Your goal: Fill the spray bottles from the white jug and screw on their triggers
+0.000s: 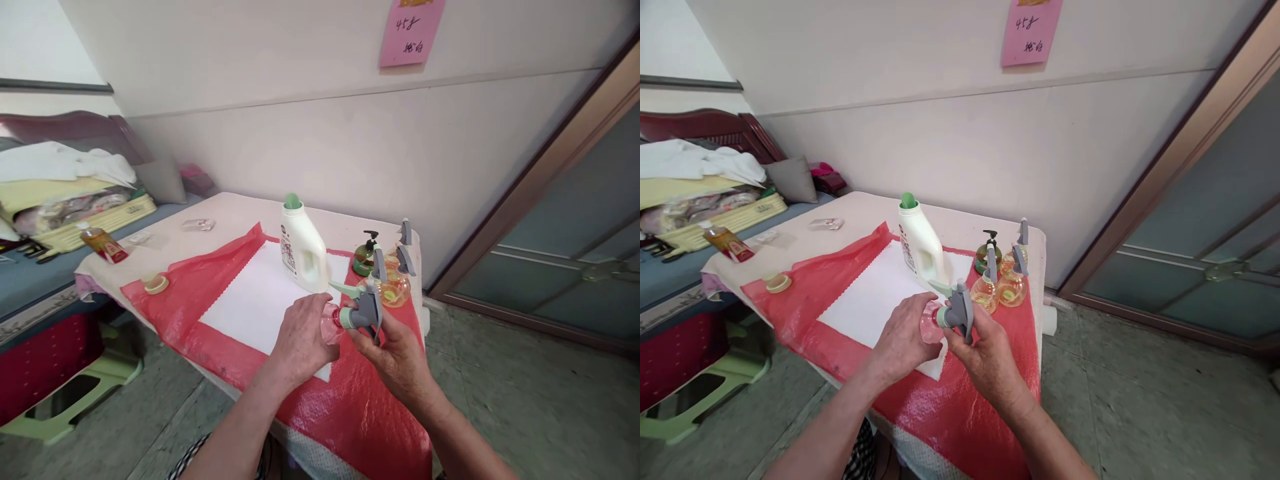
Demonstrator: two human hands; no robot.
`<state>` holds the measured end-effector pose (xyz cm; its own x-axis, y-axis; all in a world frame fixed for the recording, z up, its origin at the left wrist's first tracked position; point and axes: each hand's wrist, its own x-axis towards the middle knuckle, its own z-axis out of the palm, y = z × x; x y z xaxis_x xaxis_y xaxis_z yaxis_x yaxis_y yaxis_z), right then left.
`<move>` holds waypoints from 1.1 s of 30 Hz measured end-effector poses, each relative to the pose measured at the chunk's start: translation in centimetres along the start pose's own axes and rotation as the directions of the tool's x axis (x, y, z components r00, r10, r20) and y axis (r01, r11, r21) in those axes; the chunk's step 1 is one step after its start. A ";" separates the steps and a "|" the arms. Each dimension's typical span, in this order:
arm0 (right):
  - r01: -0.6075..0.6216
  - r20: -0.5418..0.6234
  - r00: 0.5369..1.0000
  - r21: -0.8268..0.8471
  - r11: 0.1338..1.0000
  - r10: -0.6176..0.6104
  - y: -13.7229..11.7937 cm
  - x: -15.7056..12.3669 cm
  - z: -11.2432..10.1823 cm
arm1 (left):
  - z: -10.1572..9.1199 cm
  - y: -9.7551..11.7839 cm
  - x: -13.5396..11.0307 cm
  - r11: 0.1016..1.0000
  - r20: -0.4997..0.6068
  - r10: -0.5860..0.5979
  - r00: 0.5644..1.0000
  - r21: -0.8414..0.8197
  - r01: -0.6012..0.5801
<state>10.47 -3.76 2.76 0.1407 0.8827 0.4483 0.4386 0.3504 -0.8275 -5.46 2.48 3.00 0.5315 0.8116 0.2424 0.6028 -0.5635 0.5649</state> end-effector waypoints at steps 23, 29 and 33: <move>-0.281 0.067 0.952 0.583 0.762 0.299 0.6 -0.5 1.9 | 2.2 2.3 -0.7 0.978 -0.008 -0.199 0.980 -0.071 0.198; -0.261 -0.125 0.920 0.516 0.816 0.373 0.6 -0.2 3.3 | 2.5 3.4 -0.5 0.979 0.051 -0.176 0.983 -0.098 0.181; -0.270 -0.128 0.919 0.482 0.833 0.372 0.5 -0.3 3.3 | 2.5 4.0 0.0 0.962 0.088 -0.240 0.967 -0.111 0.248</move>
<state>7.72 -2.80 1.09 0.4063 0.9017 0.1477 -0.1003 0.2047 -0.9737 -1.59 -0.12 3.28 0.4218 0.9062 0.0298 0.6459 -0.3234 0.6916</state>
